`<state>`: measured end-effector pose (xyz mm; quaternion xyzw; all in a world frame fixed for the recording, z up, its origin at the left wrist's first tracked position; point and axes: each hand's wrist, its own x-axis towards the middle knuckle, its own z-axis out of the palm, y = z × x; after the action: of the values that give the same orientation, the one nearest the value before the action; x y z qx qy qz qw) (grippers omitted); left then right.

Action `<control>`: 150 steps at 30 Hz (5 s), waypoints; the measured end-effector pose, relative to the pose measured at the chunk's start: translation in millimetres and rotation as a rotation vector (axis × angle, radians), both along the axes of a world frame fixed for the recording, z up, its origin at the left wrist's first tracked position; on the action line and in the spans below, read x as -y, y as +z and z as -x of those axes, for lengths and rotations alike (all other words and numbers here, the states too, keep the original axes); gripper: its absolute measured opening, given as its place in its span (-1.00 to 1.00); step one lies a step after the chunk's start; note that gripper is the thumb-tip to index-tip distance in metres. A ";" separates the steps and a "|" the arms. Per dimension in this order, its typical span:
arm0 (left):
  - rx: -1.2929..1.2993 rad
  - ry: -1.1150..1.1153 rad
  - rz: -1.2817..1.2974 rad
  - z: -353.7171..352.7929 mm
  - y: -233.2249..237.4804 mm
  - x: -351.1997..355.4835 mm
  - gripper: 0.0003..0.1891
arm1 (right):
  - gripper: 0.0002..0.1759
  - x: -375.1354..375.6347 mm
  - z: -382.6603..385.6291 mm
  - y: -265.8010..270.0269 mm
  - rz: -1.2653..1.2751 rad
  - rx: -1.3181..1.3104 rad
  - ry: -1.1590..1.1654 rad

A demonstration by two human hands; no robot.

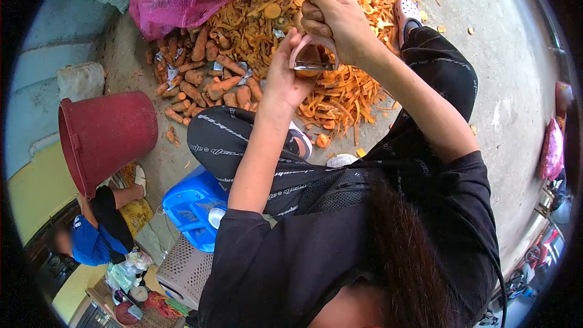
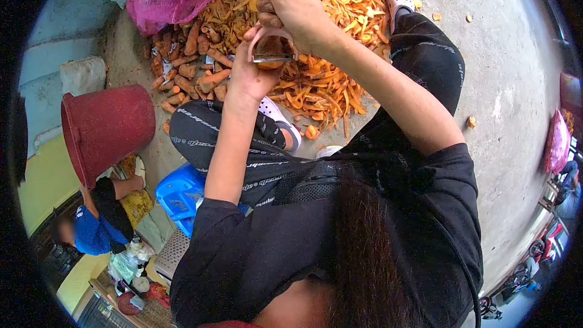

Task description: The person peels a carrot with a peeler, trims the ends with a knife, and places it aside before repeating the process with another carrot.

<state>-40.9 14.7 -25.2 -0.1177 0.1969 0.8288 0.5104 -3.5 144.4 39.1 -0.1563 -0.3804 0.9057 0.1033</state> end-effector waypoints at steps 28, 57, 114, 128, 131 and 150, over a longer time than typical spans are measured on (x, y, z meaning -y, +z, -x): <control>-0.349 -0.141 0.158 -23.7 26.4 -0.7 -0.62 | -0.86 -88.0 43.8 -5.5 -0.490 0.168 -0.435; -0.111 0.035 0.028 -6.2 9.9 7.4 -0.80 | -0.77 0.8 -0.6 26.3 -0.115 0.015 0.054; -0.130 0.070 0.099 -12.1 12.9 5.5 -0.77 | -0.75 4.4 0.9 12.7 -0.217 0.165 -0.018; -0.537 -0.054 0.443 -37.8 33.5 -1.3 -0.55 | -0.75 -58.6 54.7 -23.8 -0.353 0.171 -0.343; -0.547 -0.112 0.279 -34.8 45.6 -3.0 -0.56 | -0.73 -73.7 57.1 -23.9 -0.360 0.202 -0.442; -0.204 0.097 0.138 -15.5 26.4 4.1 -0.80 | -0.74 7.8 -0.6 20.0 -0.175 0.177 -0.047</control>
<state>-25.4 10.6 1.2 -0.0769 0.2983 0.8446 0.4378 -2.9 136.6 59.2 -0.2350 -0.4617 0.8490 0.1038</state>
